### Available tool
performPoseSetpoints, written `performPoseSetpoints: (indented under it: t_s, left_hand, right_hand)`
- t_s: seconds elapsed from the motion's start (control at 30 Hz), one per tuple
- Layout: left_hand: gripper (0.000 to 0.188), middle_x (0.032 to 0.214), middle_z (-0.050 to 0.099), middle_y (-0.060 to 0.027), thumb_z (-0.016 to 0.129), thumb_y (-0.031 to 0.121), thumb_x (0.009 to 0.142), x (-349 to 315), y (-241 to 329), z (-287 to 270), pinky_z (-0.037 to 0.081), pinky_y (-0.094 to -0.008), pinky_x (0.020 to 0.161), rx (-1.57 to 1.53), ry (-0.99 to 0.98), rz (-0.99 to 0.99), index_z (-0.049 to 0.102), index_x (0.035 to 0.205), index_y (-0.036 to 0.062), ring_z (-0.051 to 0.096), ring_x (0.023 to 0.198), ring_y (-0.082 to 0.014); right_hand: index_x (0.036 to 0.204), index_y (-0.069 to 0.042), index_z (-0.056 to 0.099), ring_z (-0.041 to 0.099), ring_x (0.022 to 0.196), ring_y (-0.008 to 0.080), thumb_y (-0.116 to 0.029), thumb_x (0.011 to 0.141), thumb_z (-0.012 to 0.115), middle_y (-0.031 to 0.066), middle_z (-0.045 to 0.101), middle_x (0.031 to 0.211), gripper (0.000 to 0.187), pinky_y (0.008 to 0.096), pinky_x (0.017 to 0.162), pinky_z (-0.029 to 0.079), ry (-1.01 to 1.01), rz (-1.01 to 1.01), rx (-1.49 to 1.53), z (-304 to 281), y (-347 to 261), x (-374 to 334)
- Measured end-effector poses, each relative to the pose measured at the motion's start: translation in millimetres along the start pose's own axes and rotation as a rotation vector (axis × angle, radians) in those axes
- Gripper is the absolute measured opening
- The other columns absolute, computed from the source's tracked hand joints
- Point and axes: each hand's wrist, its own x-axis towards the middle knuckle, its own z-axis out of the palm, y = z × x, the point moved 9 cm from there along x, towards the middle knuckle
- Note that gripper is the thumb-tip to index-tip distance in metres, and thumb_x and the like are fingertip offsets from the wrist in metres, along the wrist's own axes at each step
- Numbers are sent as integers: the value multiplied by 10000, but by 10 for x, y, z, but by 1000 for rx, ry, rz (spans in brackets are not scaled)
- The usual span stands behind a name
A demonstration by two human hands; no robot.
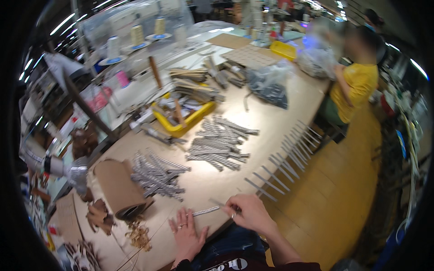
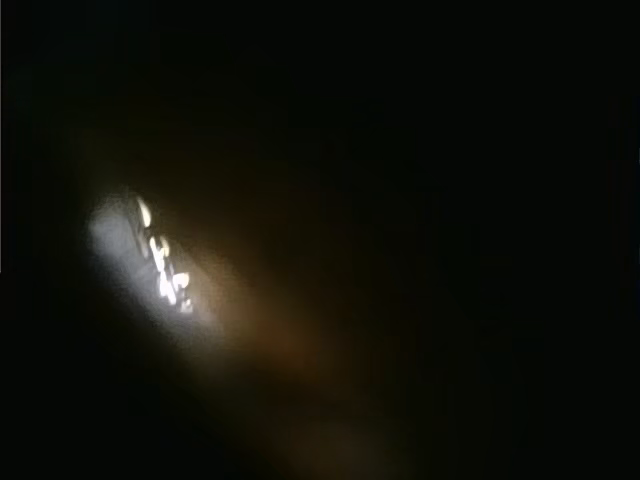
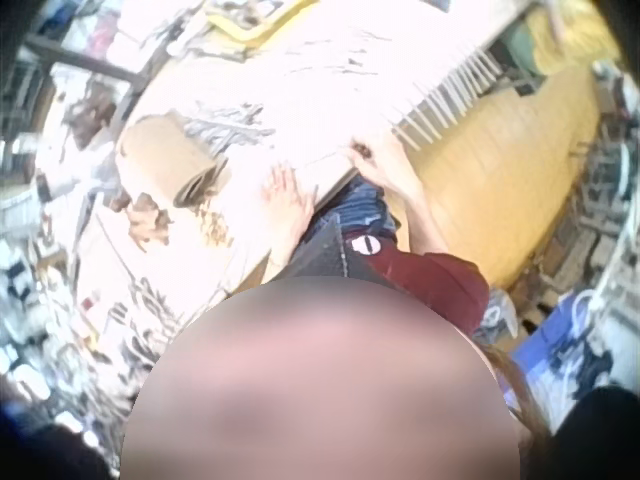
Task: The person repeatedly picks up small rubber bands and silver braided cords from a workbench, threads the bands onto the cords, and places the finished pieces into a row of upright slots. The person also moves aside a yellow tray and other items to access materials.
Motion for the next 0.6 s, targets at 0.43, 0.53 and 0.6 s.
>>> performPoseSetpoints:
  t_s: [0.43, 0.53, 0.6]
  left_hand:
    - [215, 1057, 709, -117, 655, 96, 910, -235, -344, -475, 485, -338, 917, -1197, 406, -176, 673, 1107, 12, 659, 998, -208]
    - [110, 895, 721, -83, 649, 68, 930, -204, -344, -447, 498, -274, 780, -1133, 392, -275, 708, 997, 3, 647, 838, -123]
    - [103, 879, 706, -75, 634, 56, 944, -193, -315, -401, 490, -258, 801, -1164, 347, -290, 699, 969, -20, 640, 850, -119]
  right_hand:
    - [902, -28, 670, 660, 659, 281, -209, 882, 724, 142, 656, 754, 190, 366, 612, 521, -373, -175, 202, 778, -523, -21]
    - [953, -43, 670, 643, 832, 288, -241, 875, 723, 127, 659, 872, 219, 380, 782, 488, -372, -183, -14, 776, -482, -26]
    - [1018, -48, 658, 618, 937, 286, -268, 868, 725, 118, 653, 966, 274, 391, 863, 450, -317, -169, -119, 740, -459, -47]
